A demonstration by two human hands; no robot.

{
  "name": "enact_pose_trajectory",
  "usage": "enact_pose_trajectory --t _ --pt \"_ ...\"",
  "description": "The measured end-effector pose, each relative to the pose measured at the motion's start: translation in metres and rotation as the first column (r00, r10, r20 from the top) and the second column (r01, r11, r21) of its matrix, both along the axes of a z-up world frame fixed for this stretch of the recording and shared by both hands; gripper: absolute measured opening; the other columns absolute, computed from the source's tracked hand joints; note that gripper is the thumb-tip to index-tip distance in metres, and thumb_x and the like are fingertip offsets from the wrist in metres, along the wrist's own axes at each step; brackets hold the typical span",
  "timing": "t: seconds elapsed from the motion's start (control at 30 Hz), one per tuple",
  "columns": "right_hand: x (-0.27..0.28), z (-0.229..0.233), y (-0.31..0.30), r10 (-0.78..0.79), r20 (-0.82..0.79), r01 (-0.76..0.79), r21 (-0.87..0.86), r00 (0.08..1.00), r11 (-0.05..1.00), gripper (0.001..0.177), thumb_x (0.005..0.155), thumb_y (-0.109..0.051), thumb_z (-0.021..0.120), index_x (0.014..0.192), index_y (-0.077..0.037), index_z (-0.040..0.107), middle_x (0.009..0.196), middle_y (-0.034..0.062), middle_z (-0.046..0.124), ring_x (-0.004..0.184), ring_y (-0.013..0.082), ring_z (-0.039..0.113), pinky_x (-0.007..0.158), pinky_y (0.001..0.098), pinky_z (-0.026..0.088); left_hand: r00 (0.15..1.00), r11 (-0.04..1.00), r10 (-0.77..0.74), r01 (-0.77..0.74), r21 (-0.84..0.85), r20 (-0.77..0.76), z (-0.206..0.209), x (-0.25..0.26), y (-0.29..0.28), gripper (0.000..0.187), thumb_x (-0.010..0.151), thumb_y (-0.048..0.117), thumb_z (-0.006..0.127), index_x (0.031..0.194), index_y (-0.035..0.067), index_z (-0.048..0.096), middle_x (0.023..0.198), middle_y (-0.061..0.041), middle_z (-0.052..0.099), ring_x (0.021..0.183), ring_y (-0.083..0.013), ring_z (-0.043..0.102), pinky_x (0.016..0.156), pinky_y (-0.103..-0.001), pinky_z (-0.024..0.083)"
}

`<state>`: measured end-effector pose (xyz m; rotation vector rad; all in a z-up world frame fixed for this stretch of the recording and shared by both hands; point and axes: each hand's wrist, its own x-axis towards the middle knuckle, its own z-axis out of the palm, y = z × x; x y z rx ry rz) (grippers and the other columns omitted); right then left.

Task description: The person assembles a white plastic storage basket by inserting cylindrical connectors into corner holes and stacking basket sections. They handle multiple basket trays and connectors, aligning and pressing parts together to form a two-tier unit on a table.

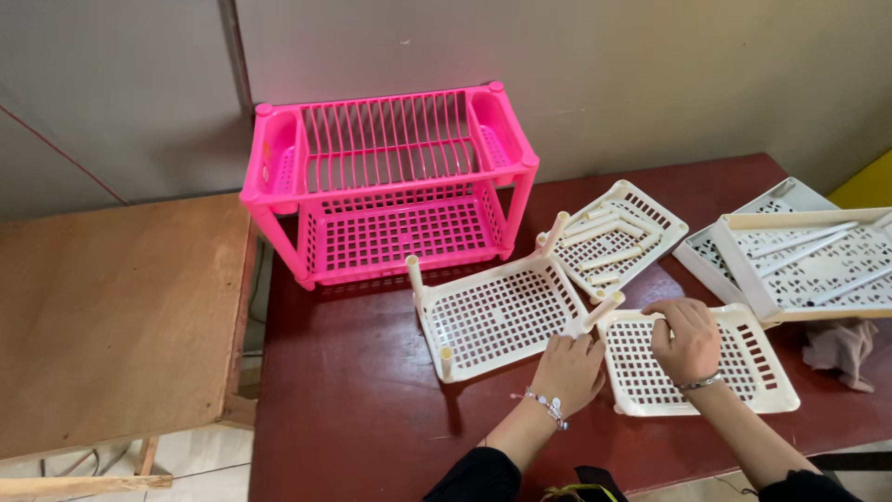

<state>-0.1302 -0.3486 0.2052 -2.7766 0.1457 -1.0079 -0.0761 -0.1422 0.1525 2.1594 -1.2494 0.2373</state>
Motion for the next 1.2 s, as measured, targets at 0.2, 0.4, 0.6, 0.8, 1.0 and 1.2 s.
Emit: enact_pose_trajectory --t 0.2,0.4,0.6,0.8,1.0,1.2 --pt "0.029 -0.072 -0.120 -0.025 -0.397 0.132 0.246 0.917 0.960 0.035 0.086 -0.010 0.063 0.120 -0.009 0.070 0.106 0.0166 0.074 0.104 0.0338 0.068 0.095 0.0450 0.053 0.994 0.992 0.060 -0.049 0.119 -0.087 -0.073 -0.010 -0.097 0.033 0.085 0.018 0.070 0.114 0.003 0.066 0.104 -0.013 0.061 0.090 -0.0296 0.064 0.084 -0.042 0.050" --pt "0.075 -0.136 -0.195 0.094 -0.524 -0.103 0.012 0.846 0.995 0.057 0.086 -0.004 0.055 0.143 -0.012 0.056 0.139 0.0139 0.061 0.130 0.0310 0.055 0.110 0.0408 0.043 0.939 0.918 0.330 -0.295 0.264 -0.096 -0.111 0.001 -0.161 0.039 0.091 0.005 0.059 0.129 -0.005 0.054 0.110 -0.022 0.060 0.080 -0.0309 0.068 0.072 -0.039 0.056" --pt "0.117 -0.158 -0.229 0.149 -0.515 -0.373 -0.364 0.844 0.854 0.058 0.081 -0.006 0.059 0.139 -0.009 0.057 0.134 0.0121 0.060 0.125 0.0255 0.056 0.107 0.0394 0.041 0.832 0.883 0.448 -0.357 0.303 -0.325 -0.116 -0.004 -0.169 0.027 0.102 0.007 0.050 0.125 -0.005 0.053 0.134 -0.036 0.050 0.086 -0.0376 0.069 0.074 -0.044 0.060" --pt "0.139 -0.144 -0.235 0.190 -0.580 -0.515 -0.469 0.792 0.718 0.032 0.088 -0.011 0.062 0.119 -0.011 0.063 0.106 0.0016 0.066 0.102 0.0199 0.065 0.089 0.0301 0.058 0.808 0.892 0.449 -0.381 0.243 -0.382 -0.098 -0.009 -0.163 0.032 0.102 0.012 0.052 0.131 -0.002 0.054 0.130 -0.032 0.053 0.090 -0.0384 0.070 0.078 -0.045 0.059" --pt "0.165 -0.119 -0.250 0.362 -0.536 -0.615 -0.428 0.763 0.663 0.038 0.082 -0.008 0.064 0.120 -0.011 0.063 0.099 0.0035 0.067 0.094 0.0216 0.065 0.073 0.0305 0.060 0.774 0.884 0.466 -0.422 0.199 -0.429 -0.090 -0.011 -0.162 0.032 0.099 0.015 0.058 0.127 0.001 0.055 0.134 -0.033 0.051 0.091 -0.0412 0.070 0.076 -0.044 0.060" --pt "0.165 -0.078 -0.264 0.380 -0.543 -0.643 -0.457 0.749 0.615 0.038 0.081 -0.007 0.064 0.119 -0.013 0.063 0.092 0.0024 0.064 0.091 0.0198 0.065 0.072 0.0299 0.060 0.752 0.877 0.475 -0.445 0.178 -0.457 -0.087 -0.010 -0.163 0.028 0.097 0.015 0.060 0.122 0.003 0.054 0.133 -0.030 0.052 0.087 -0.0432 0.070 0.073 -0.047 0.059"
